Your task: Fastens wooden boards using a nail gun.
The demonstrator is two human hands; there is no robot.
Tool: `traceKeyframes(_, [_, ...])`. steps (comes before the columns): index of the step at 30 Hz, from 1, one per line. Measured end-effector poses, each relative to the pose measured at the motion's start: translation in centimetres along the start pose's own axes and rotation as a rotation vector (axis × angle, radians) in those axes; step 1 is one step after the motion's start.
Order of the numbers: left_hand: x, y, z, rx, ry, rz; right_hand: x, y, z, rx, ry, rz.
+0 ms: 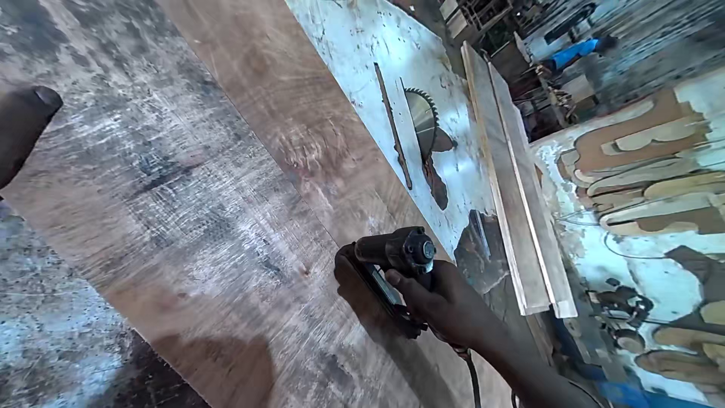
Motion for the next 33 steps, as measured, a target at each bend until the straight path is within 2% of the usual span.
traceKeyframes(6, [1.5,0.6,-0.5,-0.021,0.116,0.011,1.3,1.3,0.2,-0.006,-0.008,0.001])
traceKeyframes(11, [0.7,0.4,-0.1,-0.010,0.060,-0.052,2.7,2.3,0.3,0.007,0.009,0.007])
traceKeyframes(15, [0.5,0.7,0.1,-0.005,-0.018,-0.023,3.9,3.1,0.5,-0.004,-0.002,-0.015])
traceKeyframes(19, [2.0,0.4,-0.4,-0.005,0.028,-0.184,5.0,4.0,0.7,-0.001,-0.034,-0.025])
traceKeyframes(23, [3.9,0.7,-1.6,-0.075,0.143,-0.308,6.1,4.8,0.8,-0.005,-0.037,-0.040])
traceKeyframes(26, [5.6,1.8,-2.3,-0.091,0.250,-0.283,6.8,5.3,1.0,0.002,-0.038,-0.030])
traceKeyframes(33, [7.2,3.4,-3.6,-0.149,0.384,-0.093,8.6,6.5,1.1,-0.001,-0.046,-0.026])
Point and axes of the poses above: each hand's wrist, its own y-axis towards the middle knuckle, its own z-axis out of the palm, x = y × z, the point moved 8 cm from there along y, towards the middle knuckle, and after that the axes turned 6 degrees about -x, right-handed, at the moved point
